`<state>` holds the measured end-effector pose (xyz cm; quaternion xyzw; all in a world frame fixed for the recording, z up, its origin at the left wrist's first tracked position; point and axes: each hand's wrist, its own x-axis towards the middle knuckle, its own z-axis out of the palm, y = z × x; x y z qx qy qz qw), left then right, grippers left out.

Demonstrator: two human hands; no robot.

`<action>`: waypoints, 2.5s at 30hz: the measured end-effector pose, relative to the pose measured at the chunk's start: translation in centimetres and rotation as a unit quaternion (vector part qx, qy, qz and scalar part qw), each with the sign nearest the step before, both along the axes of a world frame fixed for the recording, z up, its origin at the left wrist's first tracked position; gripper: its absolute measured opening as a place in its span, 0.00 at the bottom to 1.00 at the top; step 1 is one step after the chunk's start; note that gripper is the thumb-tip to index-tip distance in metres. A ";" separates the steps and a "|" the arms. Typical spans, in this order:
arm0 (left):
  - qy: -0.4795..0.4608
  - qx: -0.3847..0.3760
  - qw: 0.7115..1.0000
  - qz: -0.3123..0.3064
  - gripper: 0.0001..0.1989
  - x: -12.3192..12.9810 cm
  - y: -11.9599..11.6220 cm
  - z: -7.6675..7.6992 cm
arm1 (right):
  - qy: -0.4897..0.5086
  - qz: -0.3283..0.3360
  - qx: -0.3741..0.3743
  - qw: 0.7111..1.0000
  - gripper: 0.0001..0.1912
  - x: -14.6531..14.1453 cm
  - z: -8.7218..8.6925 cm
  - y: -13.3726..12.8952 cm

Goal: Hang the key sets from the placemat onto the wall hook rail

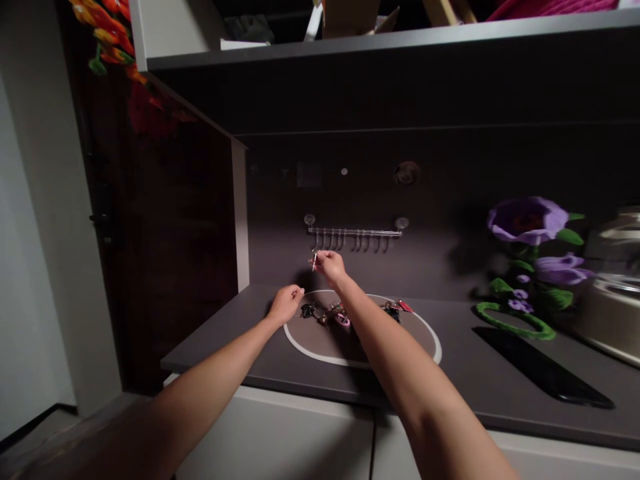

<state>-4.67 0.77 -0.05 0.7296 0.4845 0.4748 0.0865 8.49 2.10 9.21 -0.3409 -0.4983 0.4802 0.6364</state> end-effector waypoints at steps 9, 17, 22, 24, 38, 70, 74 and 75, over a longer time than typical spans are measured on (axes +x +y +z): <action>0.021 0.002 1.000 0.005 0.13 0.0 0.1 -0.2 | 0.099 -0.052 -0.045 0.993 0.08 -1.3 2.6 3.2; 0.027 -0.005 1.000 0.001 0.14 0.0 0.2 -0.2 | 0.124 -0.077 -0.093 0.985 0.08 -2.0 2.8 4.7; 0.024 -0.009 1.000 0.001 0.14 -0.1 0.3 -0.3 | 0.133 -0.076 -0.100 0.983 0.07 -2.1 2.7 4.7; 0.022 -0.010 1.000 0.002 0.14 -0.1 0.4 -0.3 | 0.131 -0.072 -0.099 0.984 0.07 -2.1 2.7 4.7; 0.011 -0.010 1.000 0.000 0.14 -0.1 0.2 -0.2 | 0.112 -0.058 -0.117 0.985 0.07 -2.1 2.4 4.9; -0.107 -0.091 0.985 -0.100 0.07 -0.8 0.1 0.1 | -0.008 -0.031 -0.065 0.997 0.05 0.6 -0.3 -1.3; -0.082 -0.110 0.984 -0.114 0.08 -0.9 -0.2 0.1 | -0.092 -0.016 -0.022 0.995 0.02 1.0 -2.7 -3.3; -0.071 -0.112 0.985 -0.113 0.09 -1.0 -0.2 0.1 | -0.122 -0.022 -0.005 0.992 0.02 1.2 -3.4 -3.5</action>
